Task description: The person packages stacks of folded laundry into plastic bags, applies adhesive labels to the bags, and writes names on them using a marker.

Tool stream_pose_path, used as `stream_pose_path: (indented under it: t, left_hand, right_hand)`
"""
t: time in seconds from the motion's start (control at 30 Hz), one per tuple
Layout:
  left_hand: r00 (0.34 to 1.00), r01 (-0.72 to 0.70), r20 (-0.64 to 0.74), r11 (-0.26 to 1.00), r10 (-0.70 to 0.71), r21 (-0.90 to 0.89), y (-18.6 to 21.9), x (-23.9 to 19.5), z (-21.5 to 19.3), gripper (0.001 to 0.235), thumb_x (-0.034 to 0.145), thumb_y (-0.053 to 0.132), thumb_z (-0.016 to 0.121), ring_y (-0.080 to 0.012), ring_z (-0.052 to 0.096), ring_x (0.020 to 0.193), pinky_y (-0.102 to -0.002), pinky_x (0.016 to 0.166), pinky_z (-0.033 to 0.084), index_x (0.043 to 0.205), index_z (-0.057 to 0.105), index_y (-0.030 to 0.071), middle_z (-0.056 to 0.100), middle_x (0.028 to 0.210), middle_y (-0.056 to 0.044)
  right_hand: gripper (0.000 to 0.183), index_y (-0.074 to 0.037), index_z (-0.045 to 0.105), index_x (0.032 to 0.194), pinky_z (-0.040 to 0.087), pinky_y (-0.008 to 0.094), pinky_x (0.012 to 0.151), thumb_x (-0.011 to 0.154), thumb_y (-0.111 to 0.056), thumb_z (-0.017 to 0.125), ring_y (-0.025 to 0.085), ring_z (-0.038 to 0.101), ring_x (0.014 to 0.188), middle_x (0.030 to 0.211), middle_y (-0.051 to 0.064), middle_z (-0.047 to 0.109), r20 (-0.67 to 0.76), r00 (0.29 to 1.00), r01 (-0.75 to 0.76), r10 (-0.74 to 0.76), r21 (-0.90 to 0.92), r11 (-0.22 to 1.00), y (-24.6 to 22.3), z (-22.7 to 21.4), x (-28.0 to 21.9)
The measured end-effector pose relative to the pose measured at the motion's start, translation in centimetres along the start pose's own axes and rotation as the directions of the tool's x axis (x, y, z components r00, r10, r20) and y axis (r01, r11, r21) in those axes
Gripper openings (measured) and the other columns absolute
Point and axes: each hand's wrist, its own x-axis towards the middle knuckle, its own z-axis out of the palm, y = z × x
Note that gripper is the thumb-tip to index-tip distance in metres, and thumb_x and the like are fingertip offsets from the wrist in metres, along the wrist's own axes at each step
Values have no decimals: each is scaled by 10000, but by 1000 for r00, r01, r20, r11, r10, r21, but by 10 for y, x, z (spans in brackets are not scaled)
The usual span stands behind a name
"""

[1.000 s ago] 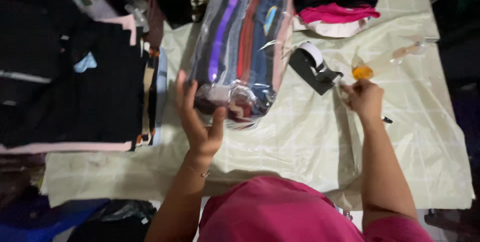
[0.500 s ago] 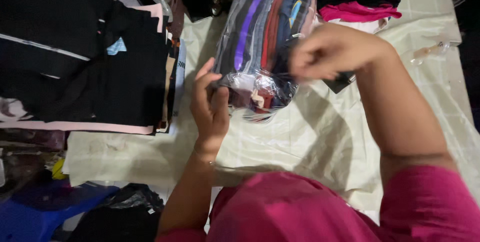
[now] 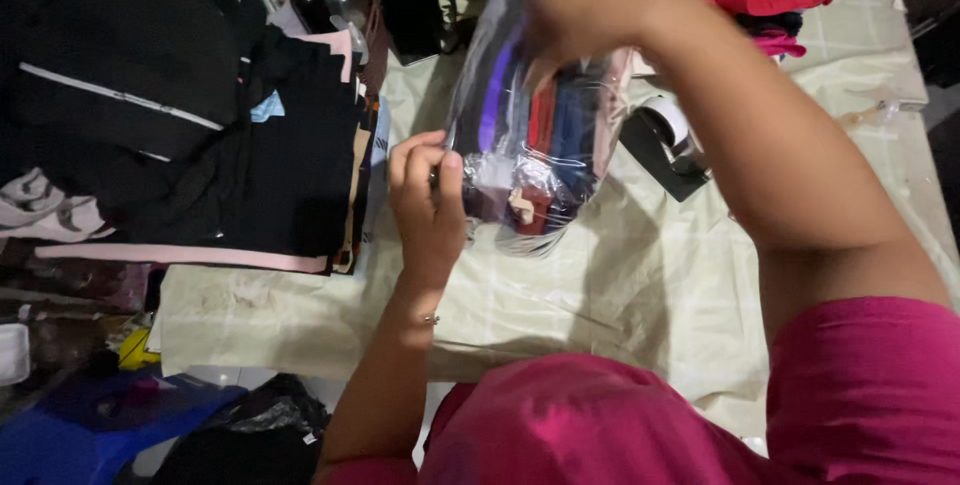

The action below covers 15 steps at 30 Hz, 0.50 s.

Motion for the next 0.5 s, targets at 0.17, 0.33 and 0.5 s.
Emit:
stream_pose_path:
  t: [0.17, 0.33, 0.5]
  left_hand:
    - [990, 95, 140, 857, -27, -506, -62, -28, 1, 799, 905, 635, 666, -373, 488, 1385, -393, 1045, 505, 1332, 346, 39, 306, 1567, -292]
    - [866, 411, 414, 869, -278, -275, -141, -87, 31, 1200, 579, 229, 980, -428, 366, 1453, -538, 1226, 274, 1500, 281, -89, 400, 1510, -343]
    - [937, 315, 186, 945, -296, -82, -134, -120, 62, 1237, 619, 382, 932, -392, 500, 1378, -456, 1147, 378, 1552, 241, -43, 491, 1471, -304]
  right_hand:
    - [312, -65, 734, 938, 474, 365, 628, 924, -362, 831, 195, 665, 637, 731, 68, 734, -309, 933, -79, 186, 328, 941, 75, 100, -46]
    - [414, -132, 495, 1391, 607, 482, 831, 1115, -434, 563, 345, 662, 1083, 1203, 215, 650, -305, 621, 189, 722, 952, 240, 37, 255, -34]
    - [761, -41, 334, 1557, 224, 499, 1240, 1039, -599, 339, 360, 314, 1495, 1578, 235, 360, -393, 538, 367, 746, 906, 212, 26, 236, -8]
